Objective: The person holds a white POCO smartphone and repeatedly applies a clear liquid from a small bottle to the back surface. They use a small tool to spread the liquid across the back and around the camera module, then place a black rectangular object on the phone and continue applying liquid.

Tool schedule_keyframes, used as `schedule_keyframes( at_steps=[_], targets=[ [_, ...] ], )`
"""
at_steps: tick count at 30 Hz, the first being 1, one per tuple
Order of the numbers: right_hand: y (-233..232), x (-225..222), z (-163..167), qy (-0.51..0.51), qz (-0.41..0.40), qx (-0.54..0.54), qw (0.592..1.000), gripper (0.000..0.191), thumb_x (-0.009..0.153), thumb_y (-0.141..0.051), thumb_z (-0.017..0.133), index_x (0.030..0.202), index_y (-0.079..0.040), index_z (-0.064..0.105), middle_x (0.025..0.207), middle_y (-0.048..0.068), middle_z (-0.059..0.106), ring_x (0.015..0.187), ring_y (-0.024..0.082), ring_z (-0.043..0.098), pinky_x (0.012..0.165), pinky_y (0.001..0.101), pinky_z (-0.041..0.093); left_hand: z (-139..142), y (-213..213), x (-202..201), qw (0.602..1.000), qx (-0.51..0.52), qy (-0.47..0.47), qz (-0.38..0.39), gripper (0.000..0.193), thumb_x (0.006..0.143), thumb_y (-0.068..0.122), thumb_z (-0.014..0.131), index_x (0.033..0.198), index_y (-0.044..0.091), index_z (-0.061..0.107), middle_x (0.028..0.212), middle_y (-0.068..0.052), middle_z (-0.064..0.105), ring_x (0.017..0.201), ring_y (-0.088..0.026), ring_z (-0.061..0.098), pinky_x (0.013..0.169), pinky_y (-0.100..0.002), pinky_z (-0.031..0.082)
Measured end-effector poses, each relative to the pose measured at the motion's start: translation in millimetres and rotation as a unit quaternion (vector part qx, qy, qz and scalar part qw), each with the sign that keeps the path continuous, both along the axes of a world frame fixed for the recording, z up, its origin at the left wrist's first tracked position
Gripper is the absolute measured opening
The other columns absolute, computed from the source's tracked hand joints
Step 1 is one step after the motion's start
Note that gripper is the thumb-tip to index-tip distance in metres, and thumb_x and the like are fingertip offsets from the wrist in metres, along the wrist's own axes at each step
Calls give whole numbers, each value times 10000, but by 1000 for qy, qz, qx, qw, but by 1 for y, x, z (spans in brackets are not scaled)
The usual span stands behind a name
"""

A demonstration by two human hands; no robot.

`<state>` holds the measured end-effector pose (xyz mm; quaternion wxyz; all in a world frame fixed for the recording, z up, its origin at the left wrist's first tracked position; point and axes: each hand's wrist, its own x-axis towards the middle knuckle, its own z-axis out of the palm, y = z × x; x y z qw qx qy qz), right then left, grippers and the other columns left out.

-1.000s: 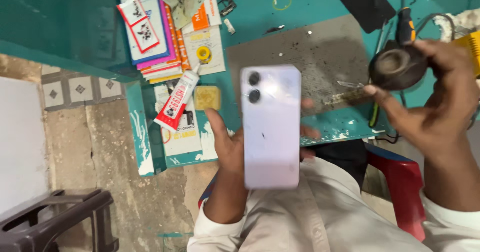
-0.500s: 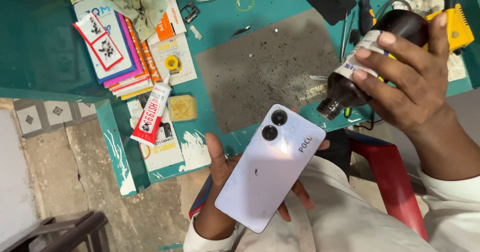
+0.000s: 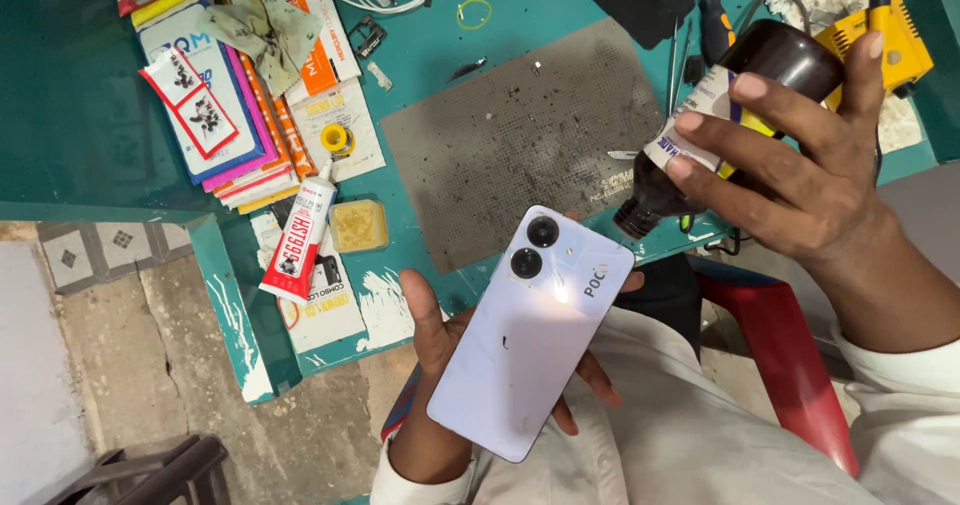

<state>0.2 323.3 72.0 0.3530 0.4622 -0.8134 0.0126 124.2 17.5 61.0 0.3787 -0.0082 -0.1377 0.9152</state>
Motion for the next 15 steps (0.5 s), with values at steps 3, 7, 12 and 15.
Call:
schedule_keyframes(
  at_steps=[3, 7, 12, 15],
  targets=[
    [-1, 0, 1, 2, -8, 8, 1000, 223, 884, -167, 840, 1065, -291, 794, 1191, -44, 761, 1308, 267, 583, 1282, 612, 75, 0, 0, -1, 1000, -5, 0, -6, 1431, 585, 995, 461, 1693, 184, 61, 1685, -332, 105, 1127, -674, 577, 787, -682, 595],
    [-3, -4, 3, 16, -3, 19, 1000, 256, 884, -179, 843, 1101, -290, 767, 1210, -48, 755, 1306, 276, 587, 1274, 629, 84, 4, -4, 2, 998, -60, -2, -26, 1476, 568, 974, 405, 1703, 82, 101, 1692, -319, 161, 1094, -604, 625, 732, -606, 623],
    [-8, -3, 9, 21, -14, 31, 999, 292, 890, -192, 847, 1137, -321, 761, 1237, -71, 740, 1306, 273, 587, 1258, 651, 98, 12, -6, 3, 983, -165, 81, -16, 1485, 668, 996, 364, 1733, -22, 181, 1678, -335, 266, 1051, -496, 669, 638, -458, 629],
    [-15, -6, 13, 40, -26, 42, 998, 294, 896, -193, 872, 1123, -345, 762, 1214, -104, 736, 1304, 241, 594, 1266, 645, 95, 20, -7, 2, 962, -236, 139, -6, 1437, 742, 1014, 370, 1689, -54, 201, 1637, -345, 283, 1021, -481, 654, 613, -421, 604]
  ],
)
